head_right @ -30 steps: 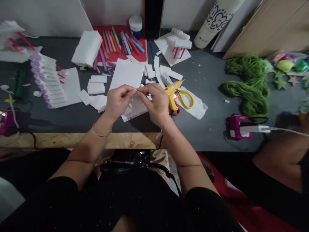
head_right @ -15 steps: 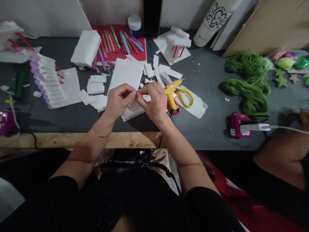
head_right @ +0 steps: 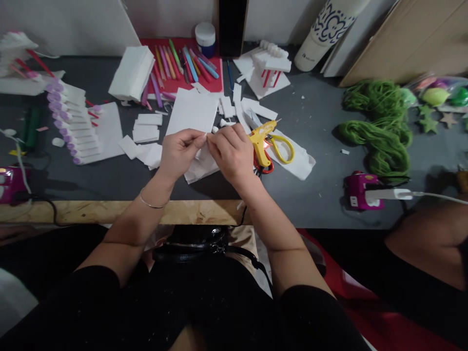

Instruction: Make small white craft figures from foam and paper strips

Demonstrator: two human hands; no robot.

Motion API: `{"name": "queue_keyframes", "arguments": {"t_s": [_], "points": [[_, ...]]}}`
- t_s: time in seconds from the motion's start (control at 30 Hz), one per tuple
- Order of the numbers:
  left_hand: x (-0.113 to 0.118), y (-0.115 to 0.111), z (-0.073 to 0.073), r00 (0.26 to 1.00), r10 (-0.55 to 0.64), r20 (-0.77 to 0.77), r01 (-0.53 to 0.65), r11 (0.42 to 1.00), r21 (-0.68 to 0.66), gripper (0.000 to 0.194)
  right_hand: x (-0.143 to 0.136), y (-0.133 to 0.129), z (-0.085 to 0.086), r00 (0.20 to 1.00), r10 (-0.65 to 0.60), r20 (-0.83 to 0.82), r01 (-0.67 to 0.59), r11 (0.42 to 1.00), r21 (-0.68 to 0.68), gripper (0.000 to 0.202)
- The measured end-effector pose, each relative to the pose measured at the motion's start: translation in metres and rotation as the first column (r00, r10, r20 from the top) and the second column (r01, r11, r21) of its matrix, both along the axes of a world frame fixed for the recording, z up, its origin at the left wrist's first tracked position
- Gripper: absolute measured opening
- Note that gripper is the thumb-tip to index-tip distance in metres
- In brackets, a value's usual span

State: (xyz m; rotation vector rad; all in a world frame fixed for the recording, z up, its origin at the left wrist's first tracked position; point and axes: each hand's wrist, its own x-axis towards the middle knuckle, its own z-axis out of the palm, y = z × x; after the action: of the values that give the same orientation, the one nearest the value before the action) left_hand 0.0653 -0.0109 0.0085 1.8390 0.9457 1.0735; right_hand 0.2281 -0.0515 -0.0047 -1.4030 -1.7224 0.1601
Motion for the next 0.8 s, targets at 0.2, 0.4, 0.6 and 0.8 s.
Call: {"name": "queue_keyframes", "arguments": {"t_s": [0.2,0.4,0.6,0.8], "points": [[-0.005,0.005,0.000,0.996,0.090,-0.016,-0.089,0.996,0.018,0.047,-0.003,-0.006,0.005,0.995,0.089,0.053,-0.089,0.996,0.008,0.025],[-0.005,0.003,0.004,0.996,0.086,0.007,-0.087,0.995,0.054,0.046,0.002,-0.010,0.015,0.980,0.142,-0.140,-0.139,0.990,0.027,0.025],[-0.004,-0.002,0.006,1.000,0.011,-0.027,-0.009,0.996,0.085,0.043,0.002,-0.005,0.015,0.942,0.072,-0.328,-0.089,0.995,-0.037,0.019],[-0.004,-0.001,0.006,0.997,0.017,-0.073,-0.010,0.996,0.088,0.044,0.002,-0.004,0.013,0.943,0.086,-0.320,-0.102,0.994,-0.035,0.015]]}}
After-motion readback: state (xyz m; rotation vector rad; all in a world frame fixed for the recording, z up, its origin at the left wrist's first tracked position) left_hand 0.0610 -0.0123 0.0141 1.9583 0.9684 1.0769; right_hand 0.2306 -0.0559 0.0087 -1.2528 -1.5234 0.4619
